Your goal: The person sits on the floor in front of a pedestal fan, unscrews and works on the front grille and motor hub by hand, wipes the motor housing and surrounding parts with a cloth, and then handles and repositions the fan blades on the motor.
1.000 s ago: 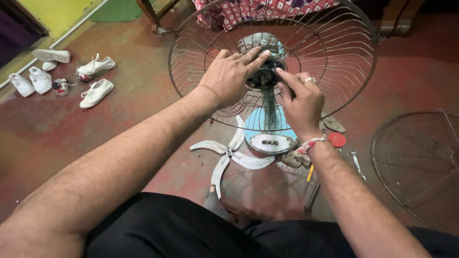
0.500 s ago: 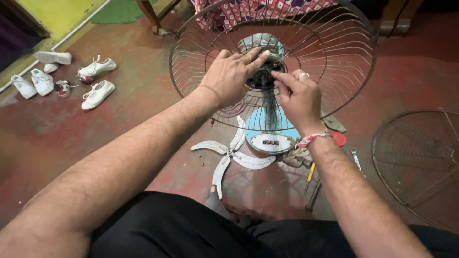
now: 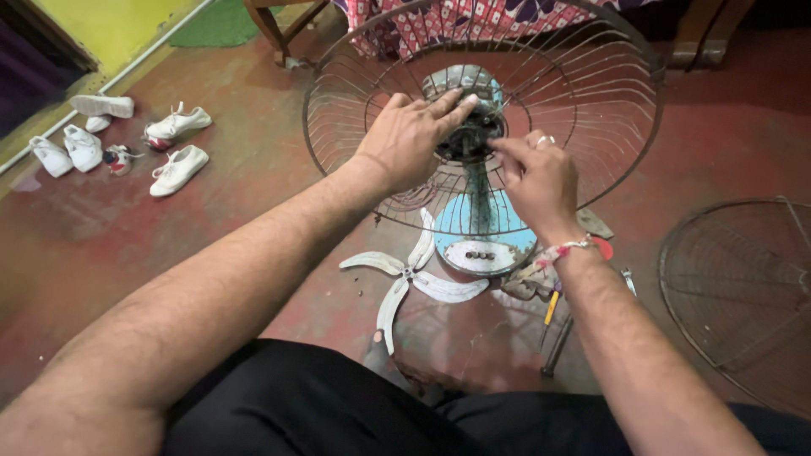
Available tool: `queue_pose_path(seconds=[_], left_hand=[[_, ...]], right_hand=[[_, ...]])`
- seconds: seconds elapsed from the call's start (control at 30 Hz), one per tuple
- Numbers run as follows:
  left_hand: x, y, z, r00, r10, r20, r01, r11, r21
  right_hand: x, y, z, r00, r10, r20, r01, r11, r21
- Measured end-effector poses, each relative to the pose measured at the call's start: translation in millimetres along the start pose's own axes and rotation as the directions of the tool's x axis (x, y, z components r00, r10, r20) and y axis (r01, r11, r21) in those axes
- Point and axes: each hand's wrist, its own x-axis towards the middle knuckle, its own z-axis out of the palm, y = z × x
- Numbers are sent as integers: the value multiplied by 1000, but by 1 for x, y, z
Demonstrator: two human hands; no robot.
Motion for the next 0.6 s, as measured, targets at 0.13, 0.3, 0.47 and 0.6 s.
queue_pose_path(seconds=[0.13, 0.3, 0.47, 0.6], left_hand=[[-1, 1, -1, 999, -12, -36, 12, 1000, -9], [-3, 2, -2, 999, -29, 17, 29, 999, -16], [-3, 2, -2, 1000, -6, -30, 6, 1000, -17], [-2, 1, -1, 999, -3, -35, 3, 1000, -11]], right_hand=[[-4, -3, 2, 999, 12, -34, -10, 999, 52], [-11, -7, 5, 999, 22, -32, -22, 1000, 8], [-13, -9, 9, 998, 25, -60, -24, 1000, 16], [-15, -13, 12, 999, -25, -45, 22, 997, -70]])
